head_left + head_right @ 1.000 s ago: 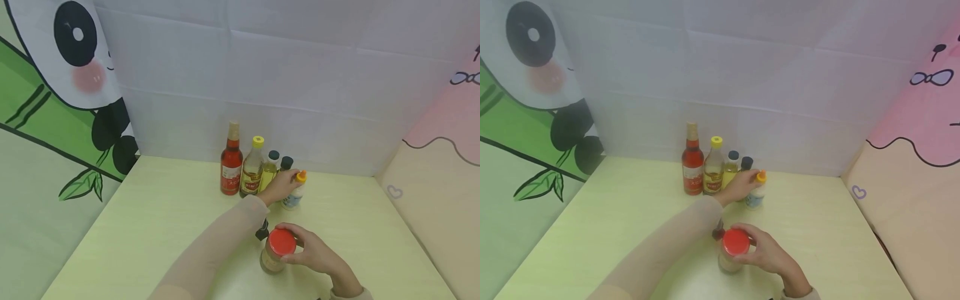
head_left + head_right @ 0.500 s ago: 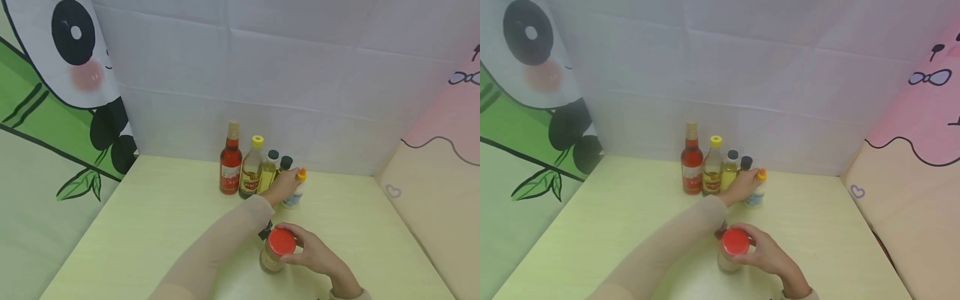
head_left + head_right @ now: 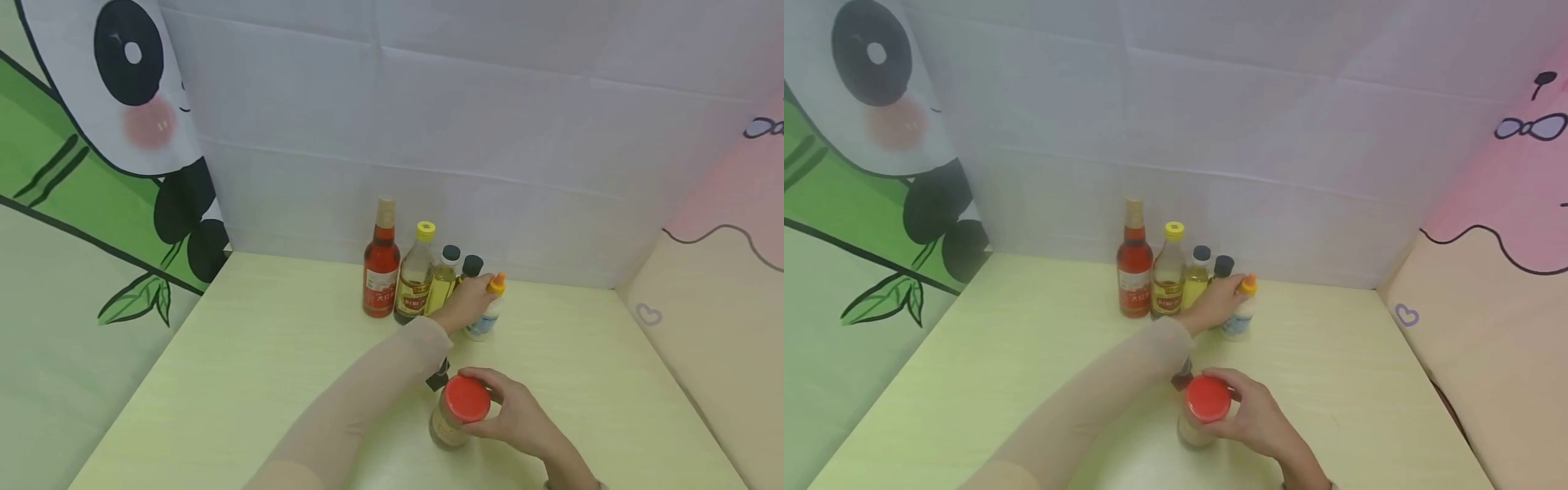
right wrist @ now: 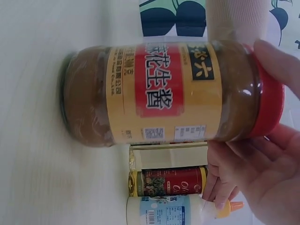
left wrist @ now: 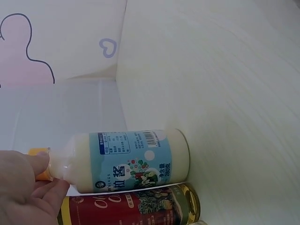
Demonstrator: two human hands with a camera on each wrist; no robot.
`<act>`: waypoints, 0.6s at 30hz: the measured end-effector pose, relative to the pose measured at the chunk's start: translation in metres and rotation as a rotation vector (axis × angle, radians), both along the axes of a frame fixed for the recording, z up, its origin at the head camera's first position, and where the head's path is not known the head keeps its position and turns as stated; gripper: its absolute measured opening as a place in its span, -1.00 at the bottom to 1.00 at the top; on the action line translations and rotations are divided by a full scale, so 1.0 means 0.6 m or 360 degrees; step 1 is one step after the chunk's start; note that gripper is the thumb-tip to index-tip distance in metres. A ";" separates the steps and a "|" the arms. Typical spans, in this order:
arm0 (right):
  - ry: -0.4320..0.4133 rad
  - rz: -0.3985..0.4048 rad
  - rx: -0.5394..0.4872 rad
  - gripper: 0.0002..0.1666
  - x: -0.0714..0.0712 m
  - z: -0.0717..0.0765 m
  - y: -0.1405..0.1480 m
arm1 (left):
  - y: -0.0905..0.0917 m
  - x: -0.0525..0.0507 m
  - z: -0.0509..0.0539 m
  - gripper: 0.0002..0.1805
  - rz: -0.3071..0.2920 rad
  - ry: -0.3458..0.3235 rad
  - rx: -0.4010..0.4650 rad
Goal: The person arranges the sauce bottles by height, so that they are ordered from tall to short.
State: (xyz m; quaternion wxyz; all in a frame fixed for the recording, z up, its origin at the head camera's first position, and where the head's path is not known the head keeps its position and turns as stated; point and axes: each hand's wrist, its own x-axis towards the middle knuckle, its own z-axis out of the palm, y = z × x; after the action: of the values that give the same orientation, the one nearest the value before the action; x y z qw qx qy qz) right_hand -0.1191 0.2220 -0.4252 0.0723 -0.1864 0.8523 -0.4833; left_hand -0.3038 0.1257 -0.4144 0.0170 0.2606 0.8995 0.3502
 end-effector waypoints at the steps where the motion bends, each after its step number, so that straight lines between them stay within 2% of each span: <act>1: 0.0000 -0.0041 0.0003 -0.15 0.001 0.001 -0.001 | 0.001 0.000 -0.001 -0.55 0.0002 0.0000 0.0011; 9: -0.0108 -0.0354 -0.0004 -0.12 0.007 0.005 -0.002 | 0.004 0.001 -0.004 -0.58 0.0035 0.0026 -0.0010; 18: -0.0118 -0.0572 -0.0033 -0.13 0.004 0.016 0.005 | 0.006 0.001 -0.003 -0.59 0.0061 0.0036 -0.0024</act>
State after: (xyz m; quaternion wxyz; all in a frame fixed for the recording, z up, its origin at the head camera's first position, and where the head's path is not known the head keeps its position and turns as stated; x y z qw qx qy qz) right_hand -0.1168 0.2252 -0.4154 0.0143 -0.0140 0.8637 -0.5036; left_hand -0.3031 0.1295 -0.4161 0.0021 0.2470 0.9072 0.3407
